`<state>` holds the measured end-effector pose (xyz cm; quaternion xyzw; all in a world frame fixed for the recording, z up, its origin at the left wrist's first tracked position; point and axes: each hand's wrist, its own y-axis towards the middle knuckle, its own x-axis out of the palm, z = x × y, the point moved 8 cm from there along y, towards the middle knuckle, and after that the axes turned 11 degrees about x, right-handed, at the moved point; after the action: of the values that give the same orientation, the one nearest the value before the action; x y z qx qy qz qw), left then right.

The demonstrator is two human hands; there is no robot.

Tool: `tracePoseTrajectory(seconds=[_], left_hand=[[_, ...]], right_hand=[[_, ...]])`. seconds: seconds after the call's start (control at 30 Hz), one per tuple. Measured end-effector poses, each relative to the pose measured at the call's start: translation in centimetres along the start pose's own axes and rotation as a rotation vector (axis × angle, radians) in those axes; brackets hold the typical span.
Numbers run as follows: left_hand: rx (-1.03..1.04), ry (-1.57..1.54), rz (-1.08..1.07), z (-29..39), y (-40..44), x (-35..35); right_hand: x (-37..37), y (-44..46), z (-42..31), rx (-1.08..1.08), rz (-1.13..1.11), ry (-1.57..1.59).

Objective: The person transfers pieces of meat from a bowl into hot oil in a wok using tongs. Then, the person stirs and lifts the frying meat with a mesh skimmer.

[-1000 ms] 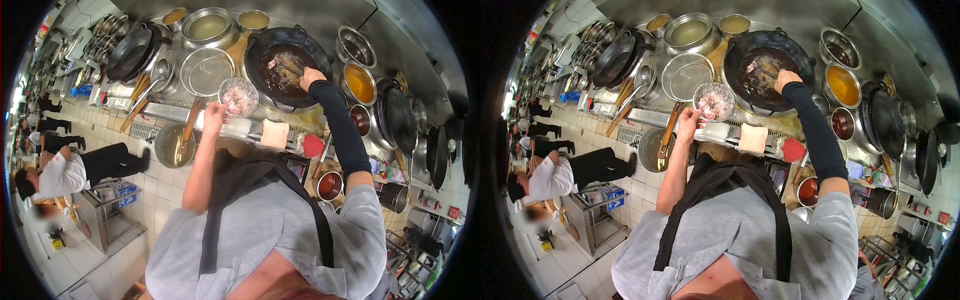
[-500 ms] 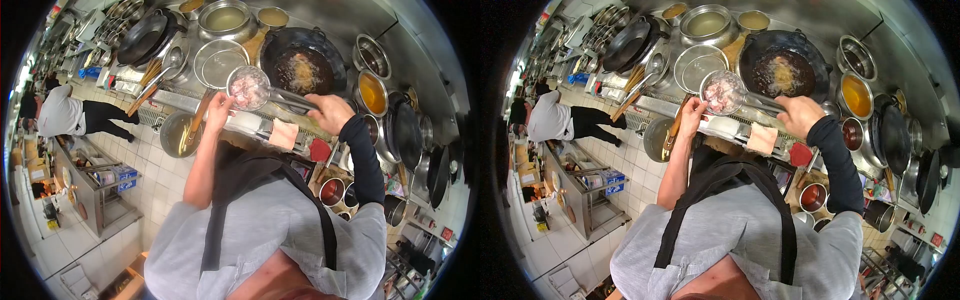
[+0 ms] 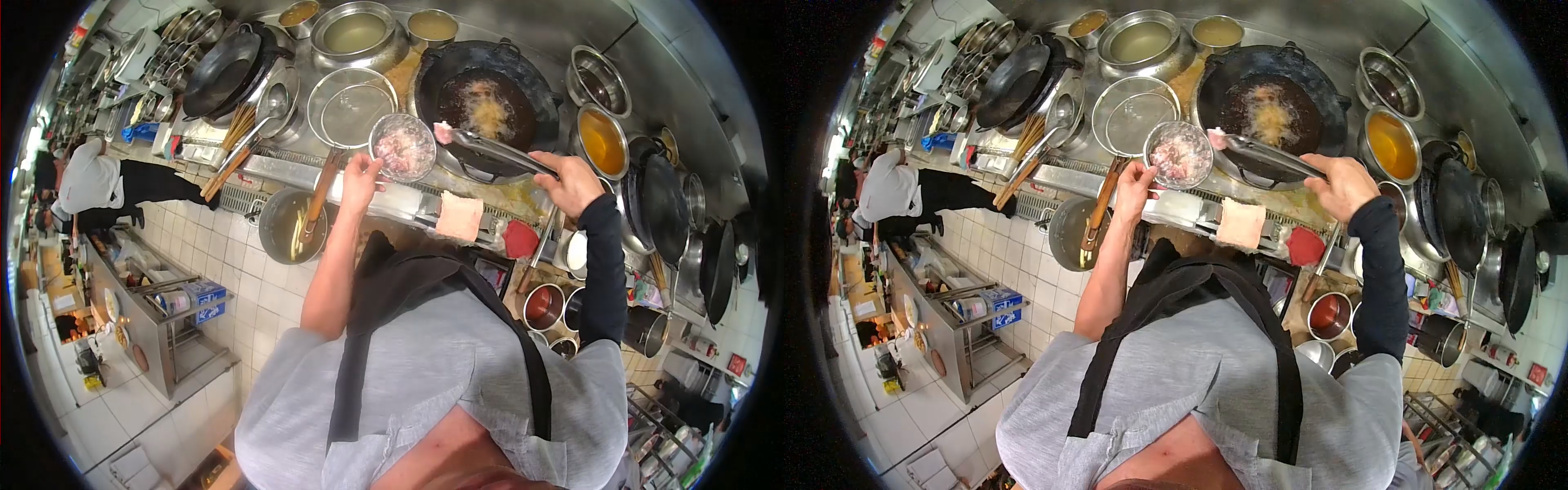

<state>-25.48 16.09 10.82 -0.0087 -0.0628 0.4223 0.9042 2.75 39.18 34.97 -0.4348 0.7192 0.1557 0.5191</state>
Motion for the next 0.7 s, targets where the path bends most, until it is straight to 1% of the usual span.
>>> tracePoseTrajectory(seconds=[0.13,0.2,0.23,0.27,0.33,0.37,0.43,0.5,0.6,0.7], left_hand=[[-0.01,-0.009,-0.008,-0.4,0.1,0.3],[-0.007,-0.018,-0.016,-0.2,0.1,0.6],[-0.002,-0.023,-0.023,-0.1,0.0,0.8],[0.004,-0.028,-0.027,0.1,0.0,0.8],[0.009,-0.033,-0.018,0.5,-0.2,0.5],[0.007,-0.033,-0.009,0.6,-0.3,0.2],[0.008,-0.037,-0.002,1.0,-0.7,-0.1],[0.016,-0.045,-0.014,1.4,-0.9,-0.1],[0.041,-0.015,-0.052,1.8,-1.1,0.4],[0.007,-0.043,-0.047,1.0,-1.0,0.3]], right_hand=[[5.5,4.9,5.2,0.076,0.053,-0.124],[9.1,7.8,7.3,0.088,0.077,-0.111],[9.9,8.5,7.3,0.097,0.154,-0.101],[10.2,8.8,8.1,0.138,0.175,-0.116],[8.9,8.3,6.4,0.213,0.211,-0.147],[7.3,7.2,4.7,0.179,0.187,-0.112],[4.9,4.9,0.8,-0.012,0.09,-0.075],[5.2,3.3,-1.3,-0.197,0.014,-0.055],[8.3,3.1,-2.8,-0.244,-0.088,-0.133],[8.1,2.8,-2.9,-0.258,-0.07,-0.109]])
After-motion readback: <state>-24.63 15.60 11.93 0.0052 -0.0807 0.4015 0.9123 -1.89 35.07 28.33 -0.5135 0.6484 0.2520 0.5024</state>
